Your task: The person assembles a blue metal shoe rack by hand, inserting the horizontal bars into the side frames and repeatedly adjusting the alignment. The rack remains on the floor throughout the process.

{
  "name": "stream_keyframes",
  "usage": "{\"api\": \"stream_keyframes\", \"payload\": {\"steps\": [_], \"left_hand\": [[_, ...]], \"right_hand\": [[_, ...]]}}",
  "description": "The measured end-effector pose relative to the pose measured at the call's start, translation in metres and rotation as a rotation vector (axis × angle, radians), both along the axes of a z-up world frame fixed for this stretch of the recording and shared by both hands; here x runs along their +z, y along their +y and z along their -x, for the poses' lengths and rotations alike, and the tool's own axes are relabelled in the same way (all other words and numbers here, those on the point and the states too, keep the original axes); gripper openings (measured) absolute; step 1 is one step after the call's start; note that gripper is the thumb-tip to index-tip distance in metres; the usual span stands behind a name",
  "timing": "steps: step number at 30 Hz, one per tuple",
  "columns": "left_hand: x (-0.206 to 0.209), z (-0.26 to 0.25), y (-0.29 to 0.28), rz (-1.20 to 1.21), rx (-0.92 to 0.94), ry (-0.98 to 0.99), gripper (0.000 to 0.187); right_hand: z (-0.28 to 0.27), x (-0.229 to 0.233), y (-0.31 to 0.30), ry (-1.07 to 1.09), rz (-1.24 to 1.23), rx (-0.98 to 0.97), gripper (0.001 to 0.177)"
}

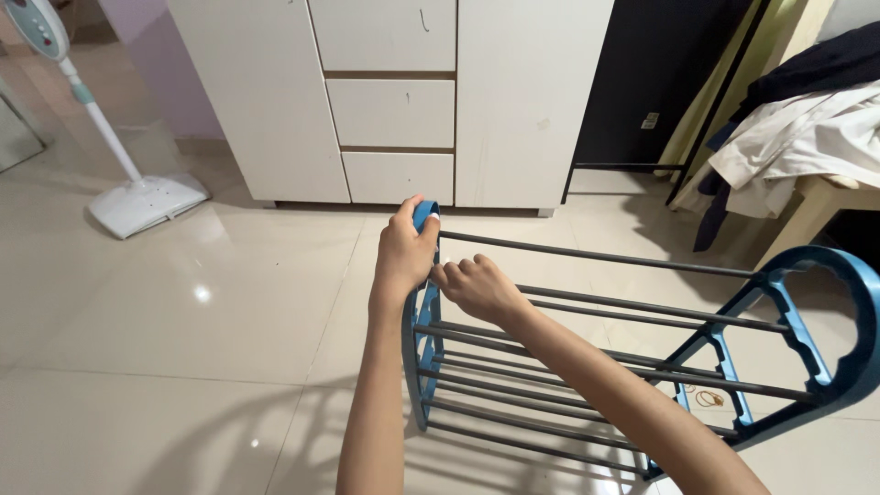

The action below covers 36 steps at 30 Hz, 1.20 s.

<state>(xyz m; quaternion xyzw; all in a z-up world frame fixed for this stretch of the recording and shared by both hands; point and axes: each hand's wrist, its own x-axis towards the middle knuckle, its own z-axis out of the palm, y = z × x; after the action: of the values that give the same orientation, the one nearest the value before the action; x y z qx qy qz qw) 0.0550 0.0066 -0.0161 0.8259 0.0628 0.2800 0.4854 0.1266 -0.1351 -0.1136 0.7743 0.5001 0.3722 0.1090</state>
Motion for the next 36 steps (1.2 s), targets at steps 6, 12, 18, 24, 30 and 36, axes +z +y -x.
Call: {"api": "stream_keyframes", "payload": {"steps": [6,12,18,24,30,36], "left_hand": [[-0.013,-0.018,0.001,0.088,-0.045,-0.03,0.053],[-0.013,-0.018,0.007,0.221,-0.135,0.022,0.06],[-0.02,0.001,0.017,0.511,-0.453,0.099,0.081],[-0.019,0.008,0.022,0.609,-0.559,0.09,0.088],[-0.026,0.005,0.023,0.675,-0.605,0.069,0.092],[-0.028,0.002,0.024,0.691,-0.625,0.04,0.094]], "right_hand": [[-0.012,0.0,0.0,0.045,0.042,-0.014,0.026],[-0.019,-0.002,-0.001,0.052,0.028,-0.004,0.036],[-0.027,-0.011,0.0,0.064,0.098,-0.028,0.024],[-0.019,-0.001,0.004,0.083,0.033,0.001,0.025],[-0.022,-0.003,0.0,0.064,0.006,0.052,0.021],[-0.026,-0.005,0.001,0.087,0.017,0.032,0.02]]}}
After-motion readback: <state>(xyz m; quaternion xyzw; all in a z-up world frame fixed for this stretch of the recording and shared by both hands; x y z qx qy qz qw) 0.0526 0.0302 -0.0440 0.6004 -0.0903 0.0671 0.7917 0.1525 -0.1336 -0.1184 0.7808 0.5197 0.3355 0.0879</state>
